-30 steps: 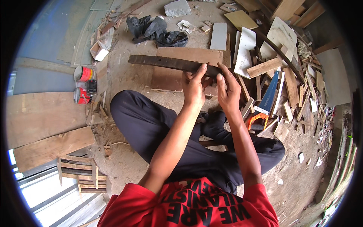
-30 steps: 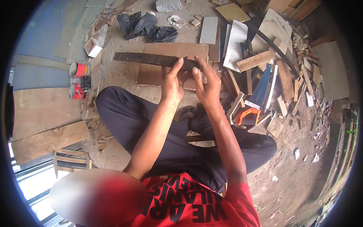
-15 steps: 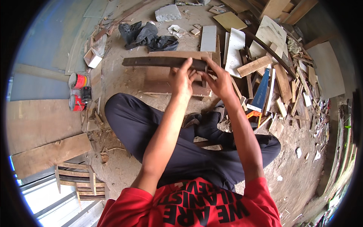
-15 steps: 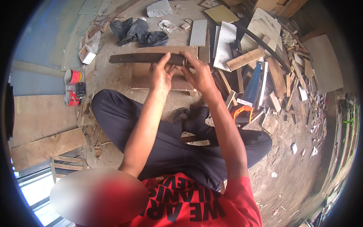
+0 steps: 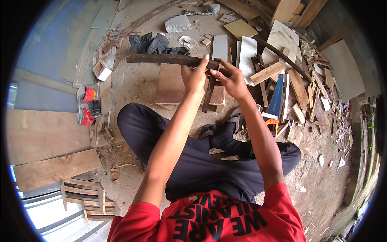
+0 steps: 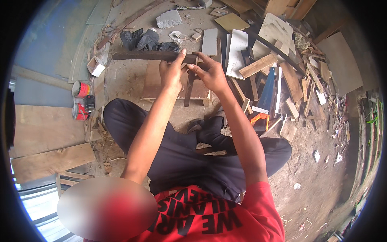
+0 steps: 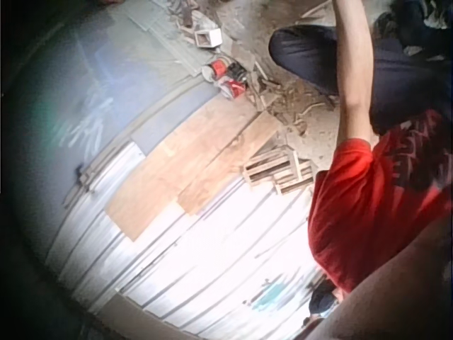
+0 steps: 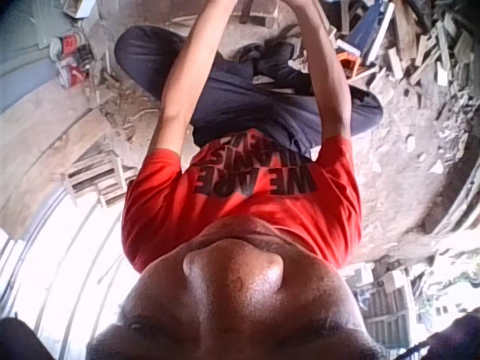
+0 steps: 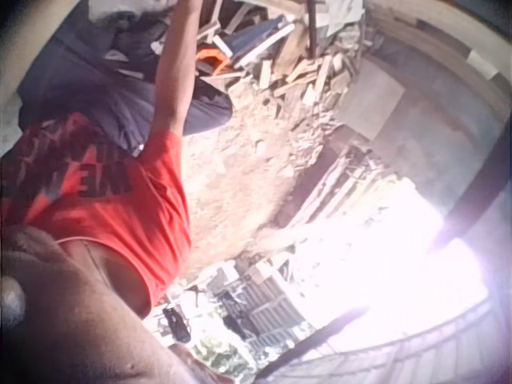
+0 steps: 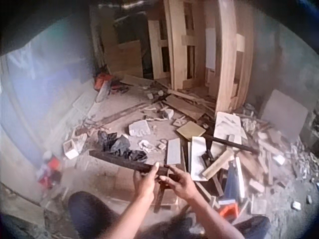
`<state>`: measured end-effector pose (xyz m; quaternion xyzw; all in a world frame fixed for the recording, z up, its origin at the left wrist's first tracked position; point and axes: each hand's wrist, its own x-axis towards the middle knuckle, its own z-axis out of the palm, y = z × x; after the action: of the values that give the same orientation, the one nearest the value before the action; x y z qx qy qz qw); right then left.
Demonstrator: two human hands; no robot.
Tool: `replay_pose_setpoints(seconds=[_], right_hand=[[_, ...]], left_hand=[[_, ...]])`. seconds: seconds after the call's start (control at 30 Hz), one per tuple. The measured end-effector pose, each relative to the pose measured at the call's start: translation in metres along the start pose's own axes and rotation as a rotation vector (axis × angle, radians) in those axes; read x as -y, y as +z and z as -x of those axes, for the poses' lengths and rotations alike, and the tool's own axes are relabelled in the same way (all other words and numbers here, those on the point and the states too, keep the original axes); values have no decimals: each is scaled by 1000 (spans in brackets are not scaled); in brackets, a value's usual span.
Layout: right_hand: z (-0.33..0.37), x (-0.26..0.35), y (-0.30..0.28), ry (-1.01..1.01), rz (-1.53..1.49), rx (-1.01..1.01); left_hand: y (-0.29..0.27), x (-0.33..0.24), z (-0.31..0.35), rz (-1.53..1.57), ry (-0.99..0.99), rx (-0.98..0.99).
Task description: The person sits on the floor and uses a hand saw to cut a small piece of wood. They then pick up a nail, place it on the wood, and use a hammer to drive the nail into the wood to join two pieces together.
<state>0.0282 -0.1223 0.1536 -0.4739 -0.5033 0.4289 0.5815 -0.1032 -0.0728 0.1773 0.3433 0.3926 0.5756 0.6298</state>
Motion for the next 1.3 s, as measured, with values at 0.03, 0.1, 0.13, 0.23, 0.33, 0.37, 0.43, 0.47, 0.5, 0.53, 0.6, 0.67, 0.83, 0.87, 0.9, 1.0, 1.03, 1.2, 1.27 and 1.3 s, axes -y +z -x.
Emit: replay_pose_setpoints(seconds=[0.03, 0.1, 0.13, 0.23, 0.33, 0.37, 0.43, 0.47, 0.5, 0.53, 0.6, 0.67, 0.83, 0.87, 0.9, 1.0, 1.03, 1.2, 1.27, 1.3], right_hand=[[2, 3, -2, 14, 18, 7], [8, 14, -5, -24, -1, -15], [8, 10, -8, -37, 44, -22], [12, 11, -12, -9, 132, -26], [19, 11, -16, 67, 31, -29], [20, 4, -19, 63, 47, -49], [21, -6, -21, 49, 77, -79], [23, -9, -23, 105, 97, -62], [26, -12, -25, 63, 190, -62], [28, -15, -26, 20, 284, -62], [28, -23, -26, -57, 399, -54], [30, -2, -23, -58, 580, 30], [26, -8, -32, -39, 1066, 252], [27, -21, -36, -8, 1124, 266], [29, -27, -41, -9, 1118, 253], [35, -40, -56, -1, 1081, 214], [35, -39, -60, -14, 1092, 175], [17, -14, -57, -123, 1005, 129], [1, 3, -43, -113, 1063, 171], [-10, 9, -34, -113, 1091, 196]], left_hand=[[-1, 7, 1, -25, 72, 9], [3, 21, 4, -78, 221, 26], [3, 22, 6, -81, 218, 56], [6, 25, 9, -97, 229, 35], [11, 24, 16, -112, 205, 61], [14, 23, 20, -94, 187, 63], [14, 19, 27, -111, 90, 66], [9, 27, 26, -82, 69, 66], [8, 28, 27, -51, 49, 64], [5, 31, 32, -66, 22, 37], [-16, 54, 25, -116, 56, 44], [-27, 63, 30, 32, -23, 13], [-63, 90, 21, 256, -458, 144], [-71, 101, 17, 232, -479, 82], [-71, 103, 18, 178, -534, 67], [-85, 112, 16, 31, -636, 10], [-90, 107, 14, -196, -686, 44], [-103, 93, 10, -1199, 57, 80], [-94, 76, 2, -1076, 357, 52], [-91, 69, -5, -1008, 507, 31]])
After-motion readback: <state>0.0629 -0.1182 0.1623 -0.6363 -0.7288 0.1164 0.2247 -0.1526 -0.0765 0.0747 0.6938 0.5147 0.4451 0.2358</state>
